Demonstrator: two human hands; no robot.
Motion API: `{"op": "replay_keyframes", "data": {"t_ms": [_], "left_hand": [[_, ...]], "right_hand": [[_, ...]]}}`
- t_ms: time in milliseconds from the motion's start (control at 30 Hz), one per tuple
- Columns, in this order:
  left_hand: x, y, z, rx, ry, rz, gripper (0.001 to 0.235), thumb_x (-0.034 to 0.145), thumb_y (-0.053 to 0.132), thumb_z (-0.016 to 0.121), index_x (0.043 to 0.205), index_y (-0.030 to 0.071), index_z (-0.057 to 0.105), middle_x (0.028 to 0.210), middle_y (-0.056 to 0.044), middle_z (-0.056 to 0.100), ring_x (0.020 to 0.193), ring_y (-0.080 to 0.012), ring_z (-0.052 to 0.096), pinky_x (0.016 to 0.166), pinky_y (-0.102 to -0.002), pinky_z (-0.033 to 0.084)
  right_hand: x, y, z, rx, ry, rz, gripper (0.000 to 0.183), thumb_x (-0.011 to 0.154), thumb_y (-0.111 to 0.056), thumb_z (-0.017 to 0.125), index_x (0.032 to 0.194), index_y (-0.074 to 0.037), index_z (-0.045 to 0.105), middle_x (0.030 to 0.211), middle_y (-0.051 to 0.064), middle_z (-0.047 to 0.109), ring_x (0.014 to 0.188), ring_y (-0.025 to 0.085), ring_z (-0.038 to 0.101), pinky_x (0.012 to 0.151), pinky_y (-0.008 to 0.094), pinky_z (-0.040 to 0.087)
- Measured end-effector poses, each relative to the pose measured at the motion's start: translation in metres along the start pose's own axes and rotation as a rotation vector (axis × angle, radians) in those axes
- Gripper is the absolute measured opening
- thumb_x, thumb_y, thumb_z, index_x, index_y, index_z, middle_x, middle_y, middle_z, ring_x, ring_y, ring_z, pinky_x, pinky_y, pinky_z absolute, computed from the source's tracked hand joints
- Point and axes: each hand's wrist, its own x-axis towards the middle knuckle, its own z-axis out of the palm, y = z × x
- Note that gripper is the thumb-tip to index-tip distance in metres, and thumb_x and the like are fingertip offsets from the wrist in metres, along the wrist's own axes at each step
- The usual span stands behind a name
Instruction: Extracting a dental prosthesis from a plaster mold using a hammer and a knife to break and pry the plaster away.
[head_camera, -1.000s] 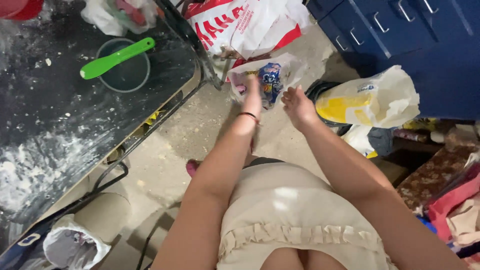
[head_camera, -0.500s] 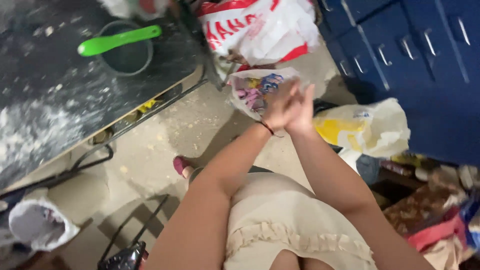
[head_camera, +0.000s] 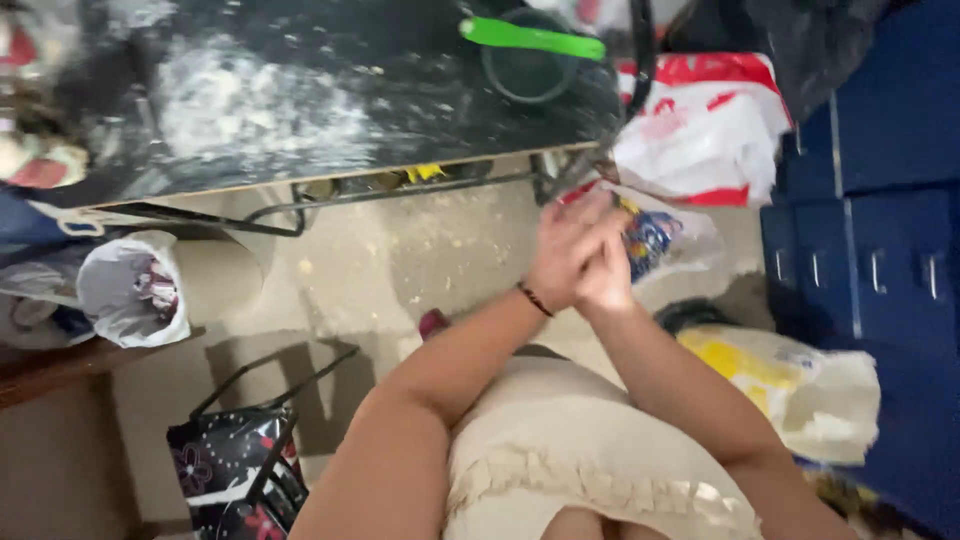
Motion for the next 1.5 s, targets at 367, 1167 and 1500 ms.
{"op": "replay_keyframes", "data": {"t_ms": [367,1167,1500], "left_hand": [[-0.089,-0.022,-0.204,-1.452,0.171,-0.805,0.068,0.110,0.044,0.027,0.169,0.012,0.014,0.177,-0.009,0.009,0.163,-0.0307,0.009,0.129,-0.055,0.006],[-0.188,-0.054,-0.266,-0.918,0.421,-0.651,0.023,0.107,0.032,0.068,0.126,0.021,0.074,0.126,-0.002,0.068,0.117,-0.0125,0.063,0.096,-0.029,0.058],[-0.200,-0.034,-0.227,-0.960,0.422,-0.636,0.023,0.109,0.020,0.065,0.126,0.007,0.074,0.114,-0.009,0.070,0.113,-0.0132,0.066,0.103,-0.036,0.058]], "right_hand": [[0.040,0.087,0.335,-1.396,-0.489,-0.425,0.064,0.083,-0.012,0.057,0.144,0.004,0.046,0.141,0.026,0.048,0.138,0.048,0.044,0.118,0.061,0.031],[0.120,0.147,0.123,-1.641,0.293,-0.191,0.025,0.100,-0.029,0.070,0.086,-0.011,0.079,0.069,0.010,0.072,0.064,0.021,0.068,0.059,0.041,0.048],[0.094,0.111,0.088,-1.284,0.502,-0.161,0.018,0.096,-0.024,0.070,0.089,-0.009,0.077,0.074,0.012,0.073,0.068,0.025,0.070,0.060,0.042,0.051]]}}
